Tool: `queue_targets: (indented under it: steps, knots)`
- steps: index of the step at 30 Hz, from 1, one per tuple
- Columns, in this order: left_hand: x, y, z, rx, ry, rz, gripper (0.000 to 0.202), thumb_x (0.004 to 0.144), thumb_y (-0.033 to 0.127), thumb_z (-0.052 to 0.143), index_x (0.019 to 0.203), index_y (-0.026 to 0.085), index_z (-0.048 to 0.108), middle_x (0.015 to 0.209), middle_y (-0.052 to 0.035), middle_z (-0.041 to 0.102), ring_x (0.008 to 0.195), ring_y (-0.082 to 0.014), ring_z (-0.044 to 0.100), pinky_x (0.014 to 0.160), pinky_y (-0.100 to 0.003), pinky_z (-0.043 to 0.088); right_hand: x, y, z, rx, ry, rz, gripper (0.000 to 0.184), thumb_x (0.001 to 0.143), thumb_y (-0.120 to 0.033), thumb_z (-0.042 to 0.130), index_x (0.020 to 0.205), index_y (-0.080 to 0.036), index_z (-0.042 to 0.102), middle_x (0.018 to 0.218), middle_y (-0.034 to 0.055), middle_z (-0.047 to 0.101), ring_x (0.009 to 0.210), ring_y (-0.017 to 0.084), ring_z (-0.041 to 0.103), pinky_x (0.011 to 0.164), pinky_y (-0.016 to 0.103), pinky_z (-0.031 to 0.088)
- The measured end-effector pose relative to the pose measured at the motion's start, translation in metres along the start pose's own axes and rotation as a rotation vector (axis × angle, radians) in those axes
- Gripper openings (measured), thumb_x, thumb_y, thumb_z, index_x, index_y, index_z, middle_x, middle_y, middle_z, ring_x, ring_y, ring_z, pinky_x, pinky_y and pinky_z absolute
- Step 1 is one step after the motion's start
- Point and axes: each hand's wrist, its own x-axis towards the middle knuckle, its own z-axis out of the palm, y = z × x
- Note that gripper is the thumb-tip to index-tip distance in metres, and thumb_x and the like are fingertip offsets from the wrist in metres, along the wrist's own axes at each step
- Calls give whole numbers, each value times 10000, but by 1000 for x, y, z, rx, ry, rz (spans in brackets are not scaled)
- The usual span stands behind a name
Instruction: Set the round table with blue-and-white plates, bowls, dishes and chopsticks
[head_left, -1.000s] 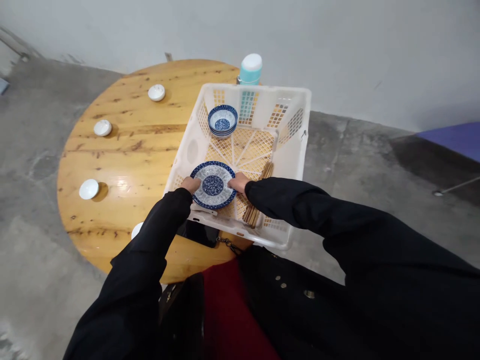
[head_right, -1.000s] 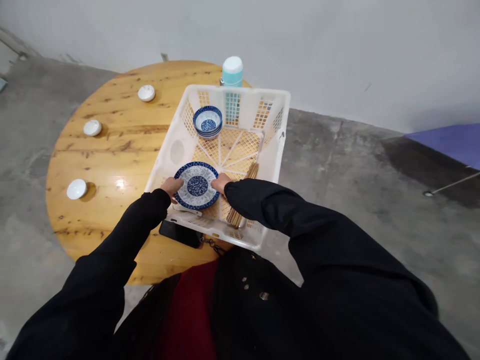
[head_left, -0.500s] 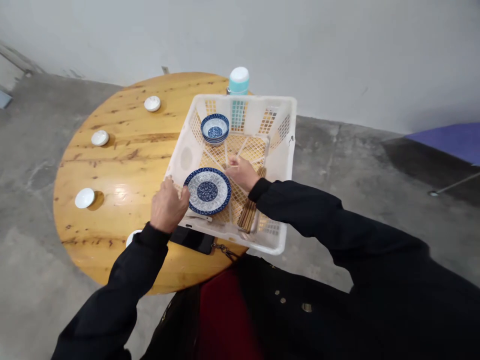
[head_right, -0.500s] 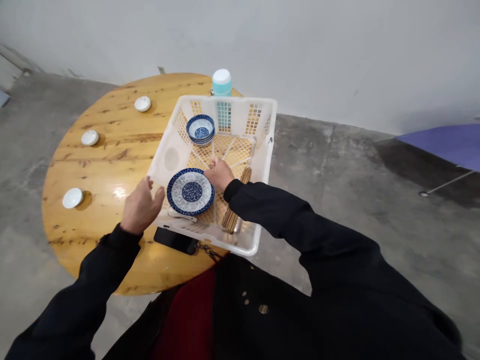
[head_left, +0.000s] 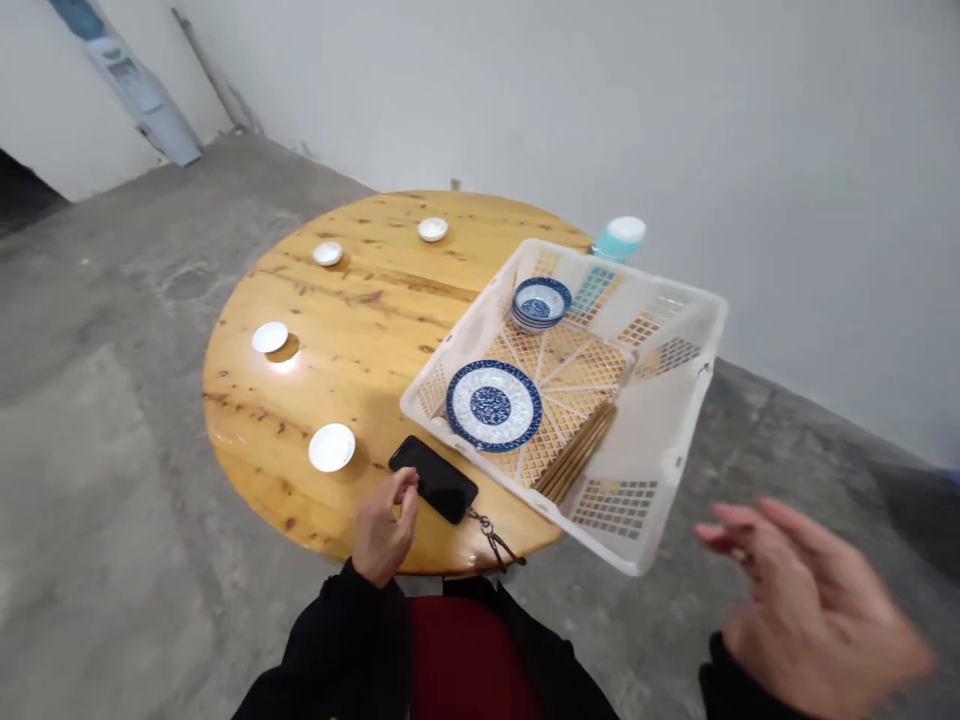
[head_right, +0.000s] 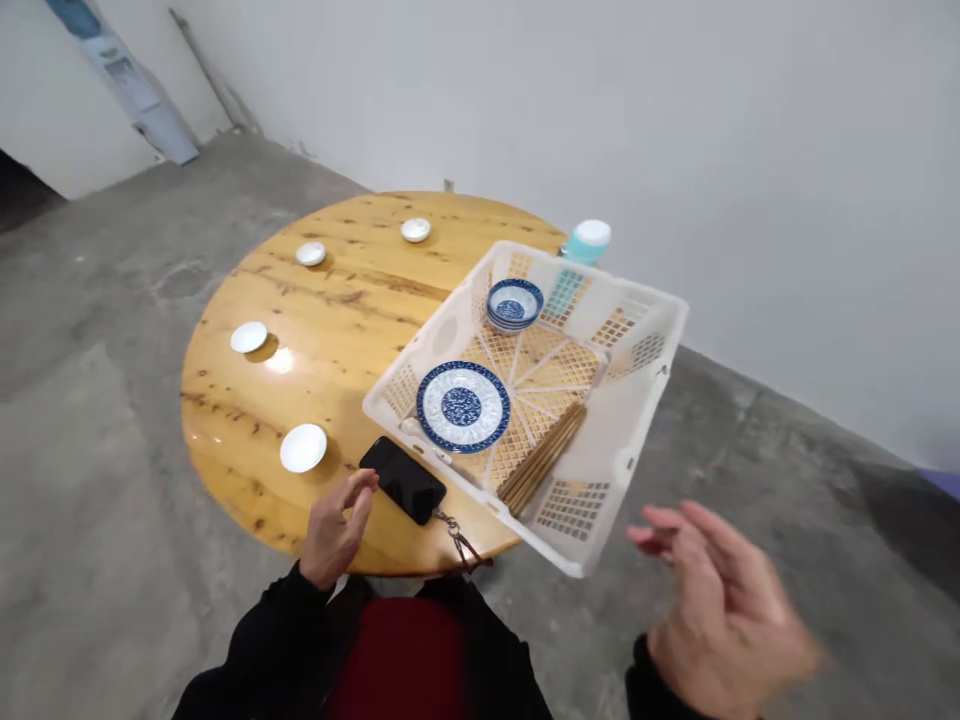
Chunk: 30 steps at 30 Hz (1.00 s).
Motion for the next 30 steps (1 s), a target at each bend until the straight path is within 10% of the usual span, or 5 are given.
queue_targets:
  steps: [7,13,21,30]
  knots:
    - [-73,-52,-57,-71,-76,-39,259,930,292,471,1064,210,677,1000,-60,776,899,-167,742,824,-266,571,-182,33,18,22,-504,519,424,739,-491,771,959,-133,716,800,78,749,591,168,678,586,303,563]
    - [-161,-133,-129,-99,-57,-329,321,887,399,474,1035,227,701,1008,-67,778,916,-206,743,836,-297,566,-309,29,48,13,-995,624,452,734,-565,724,938,-163,694,783,83,730,587,169,668,560,295,545]
    - [-242,-206,-202,-316,139,-615,459,832,531,499,1061,177,676,1007,-119,770,953,-256,740,877,-385,573,-403,7,98,-30,-1339,578,378,711,-494,687,900,-169,654,745,44,710,577,141,646,561,274,515]
    - [-247,-276,-249,-401,266,-728,566,796,615,522,1088,149,656,1058,-160,755,1000,-279,726,886,-413,574,-478,-1,179,-143,-1659,563,198,738,-297,595,880,-165,639,710,8,697,545,107,634,539,220,469]
